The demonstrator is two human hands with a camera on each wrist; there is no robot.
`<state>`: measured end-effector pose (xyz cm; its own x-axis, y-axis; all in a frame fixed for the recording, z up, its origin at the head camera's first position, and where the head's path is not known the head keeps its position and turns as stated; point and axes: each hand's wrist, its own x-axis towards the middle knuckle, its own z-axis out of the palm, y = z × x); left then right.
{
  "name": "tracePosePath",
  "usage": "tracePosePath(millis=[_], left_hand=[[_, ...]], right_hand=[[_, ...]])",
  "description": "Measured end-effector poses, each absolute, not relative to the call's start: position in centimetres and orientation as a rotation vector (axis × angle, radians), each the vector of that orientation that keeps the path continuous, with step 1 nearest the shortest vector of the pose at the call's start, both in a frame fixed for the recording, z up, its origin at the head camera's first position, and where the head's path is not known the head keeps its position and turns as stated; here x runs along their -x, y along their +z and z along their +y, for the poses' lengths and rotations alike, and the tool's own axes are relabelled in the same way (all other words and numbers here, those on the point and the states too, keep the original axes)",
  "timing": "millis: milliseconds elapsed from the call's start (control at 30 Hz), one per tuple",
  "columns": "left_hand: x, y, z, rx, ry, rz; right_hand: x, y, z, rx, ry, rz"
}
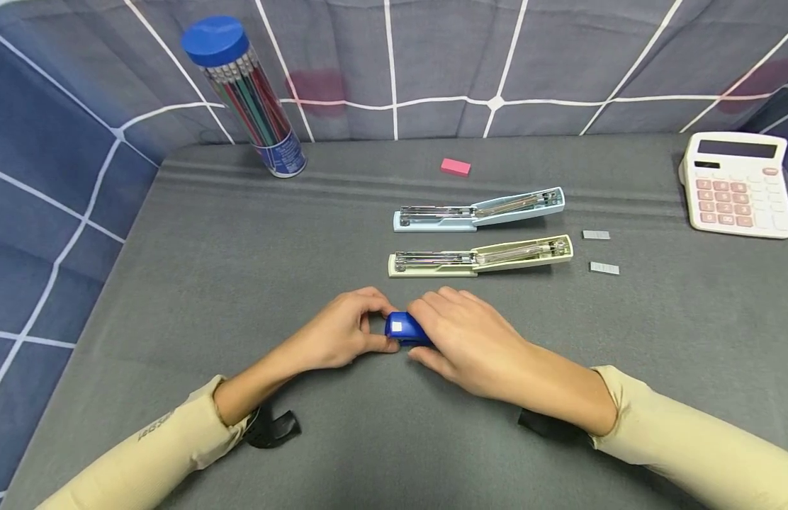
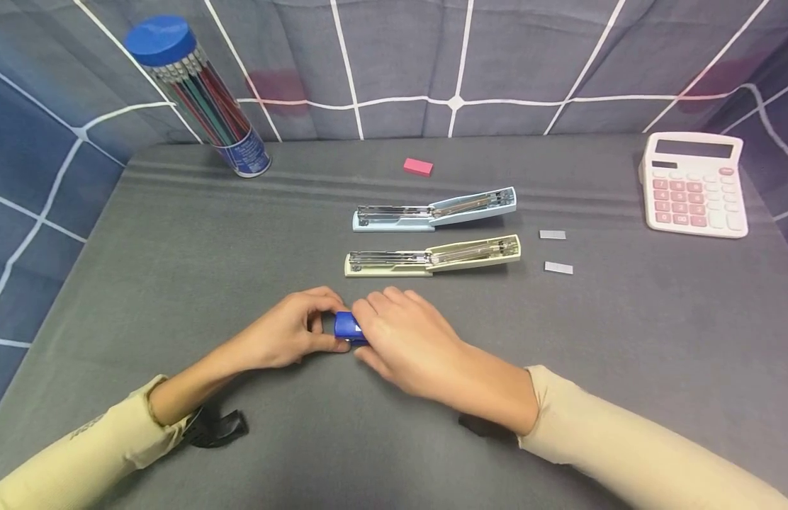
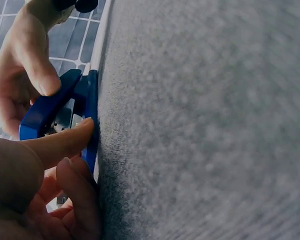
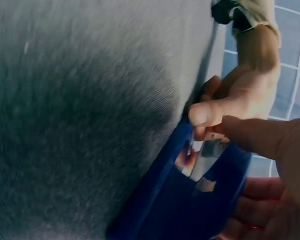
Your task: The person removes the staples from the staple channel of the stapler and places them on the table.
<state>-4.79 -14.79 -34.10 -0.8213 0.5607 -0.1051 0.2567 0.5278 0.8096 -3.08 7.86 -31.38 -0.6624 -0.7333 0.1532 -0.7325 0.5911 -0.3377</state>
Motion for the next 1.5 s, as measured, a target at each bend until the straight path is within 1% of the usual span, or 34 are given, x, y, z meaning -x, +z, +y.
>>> tracePosePath(millis=[267, 500, 567, 733, 833, 1000, 1233, 1500], left_hand=[[4.7, -34.0, -15.0, -0.666, 1.159, 2.440], [4.7, -33.8, -14.8, -0.661, 1.152, 2.427], [4.7, -33.8, -14.7, -0.665, 1.158, 2.423], [4.7, -33.7, -14.6, -0.655, 1.160, 2.419], [4.7, -33.7, -14.7, -0.642, 1.157, 2.417], [4.6, -33.6, -14.8, -0.637, 1.143, 2.423], [4.6, -33.7, -14.6, -0.648, 1.147, 2.429], [4.7, -33.8, -14.7, -0.650, 1.142, 2.420]], right_hand=[[3.8, -31.2, 7.8, 1.329, -0.602, 2.789], [3.6, -30.2, 10.3, 1.219, -0.899, 2.788], [3.4, -30.0, 11.2, 1.251, -0.962, 2.822], [3.0, -29.8, 12.9, 1.483, -1.025, 2.923], [2.8, -29.8, 13.7, 1.527, -1.052, 2.921], [2.7, -29.6, 15.1, 1.460, -1.087, 2.909], [1.8, -29.0, 17.2, 1.349, -1.089, 3.069], [1.4, -30.2, 20.4, 1.164, -0.965, 3.087]])
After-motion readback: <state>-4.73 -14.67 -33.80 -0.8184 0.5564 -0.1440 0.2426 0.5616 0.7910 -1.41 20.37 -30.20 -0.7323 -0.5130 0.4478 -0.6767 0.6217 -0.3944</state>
